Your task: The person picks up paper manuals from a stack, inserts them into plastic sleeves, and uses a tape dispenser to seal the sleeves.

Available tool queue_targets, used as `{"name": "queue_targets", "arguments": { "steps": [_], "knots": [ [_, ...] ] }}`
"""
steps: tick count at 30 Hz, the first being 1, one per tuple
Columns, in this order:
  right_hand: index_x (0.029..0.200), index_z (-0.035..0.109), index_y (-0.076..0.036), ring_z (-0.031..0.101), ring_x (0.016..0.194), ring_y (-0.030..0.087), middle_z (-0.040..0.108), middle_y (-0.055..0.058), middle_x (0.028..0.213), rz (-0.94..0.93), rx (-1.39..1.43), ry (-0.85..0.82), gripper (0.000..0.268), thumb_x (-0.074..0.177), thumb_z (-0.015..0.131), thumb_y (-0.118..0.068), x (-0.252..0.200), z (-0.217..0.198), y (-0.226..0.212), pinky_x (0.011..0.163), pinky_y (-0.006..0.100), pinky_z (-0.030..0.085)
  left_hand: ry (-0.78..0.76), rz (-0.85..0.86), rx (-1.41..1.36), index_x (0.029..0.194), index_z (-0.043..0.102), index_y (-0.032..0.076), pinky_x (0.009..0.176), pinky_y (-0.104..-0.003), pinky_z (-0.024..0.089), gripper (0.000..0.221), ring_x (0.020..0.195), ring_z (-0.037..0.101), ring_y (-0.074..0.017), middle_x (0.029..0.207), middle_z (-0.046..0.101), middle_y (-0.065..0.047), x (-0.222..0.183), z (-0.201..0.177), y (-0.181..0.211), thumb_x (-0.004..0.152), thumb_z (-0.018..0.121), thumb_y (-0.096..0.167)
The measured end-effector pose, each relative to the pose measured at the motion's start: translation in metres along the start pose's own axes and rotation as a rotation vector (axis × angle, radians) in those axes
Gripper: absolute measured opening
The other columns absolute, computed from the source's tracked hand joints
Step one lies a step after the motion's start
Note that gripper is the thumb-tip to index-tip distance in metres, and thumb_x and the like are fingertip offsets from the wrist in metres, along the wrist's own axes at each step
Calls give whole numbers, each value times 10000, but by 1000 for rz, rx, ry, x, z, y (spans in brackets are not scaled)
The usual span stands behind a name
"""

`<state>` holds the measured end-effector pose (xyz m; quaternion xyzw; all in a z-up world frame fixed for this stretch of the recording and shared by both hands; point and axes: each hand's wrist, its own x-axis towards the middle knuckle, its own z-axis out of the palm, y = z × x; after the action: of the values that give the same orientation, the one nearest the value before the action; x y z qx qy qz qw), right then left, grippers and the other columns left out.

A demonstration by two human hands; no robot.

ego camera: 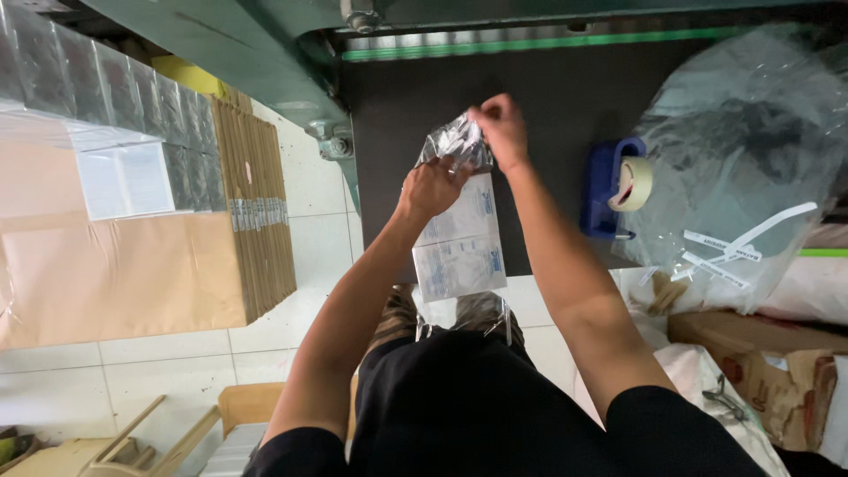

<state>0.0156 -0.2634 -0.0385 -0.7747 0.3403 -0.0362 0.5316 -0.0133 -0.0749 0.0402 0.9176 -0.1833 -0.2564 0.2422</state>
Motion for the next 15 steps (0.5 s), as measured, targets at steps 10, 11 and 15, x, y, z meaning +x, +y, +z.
{"name": "queue_targets", "arguments": {
  "steps": [10,11,15],
  "knots": [
    [1461,540,-255,599,1269,349,646,129,1316,-392,-814,-450,648,865,758,-120,0,2,-37,1115,541,410,39,-25,20,1213,557,186,878,-552,553,602,939,739,-453,939,725,-243,-5,21,-9,989,288,676],
    [1280,633,-270,666,1154,321,709,96,1170,-280,-779,-402,486,825,747,-143,26,19,-4,1003,502,500,35,-45,-67,1217,566,186,897,-559,550,603,989,721,-456,1083,692,-216,-7,18,-9,962,346,687],
    [1219,634,-336,715,1103,210,757,-28,1110,1,-439,-209,516,722,770,-379,54,29,21,950,410,571,135,-96,-306,1205,611,98,922,-578,562,518,1084,666,-477,1204,600,-201,-4,1,-6,943,514,534]
  ]
}}
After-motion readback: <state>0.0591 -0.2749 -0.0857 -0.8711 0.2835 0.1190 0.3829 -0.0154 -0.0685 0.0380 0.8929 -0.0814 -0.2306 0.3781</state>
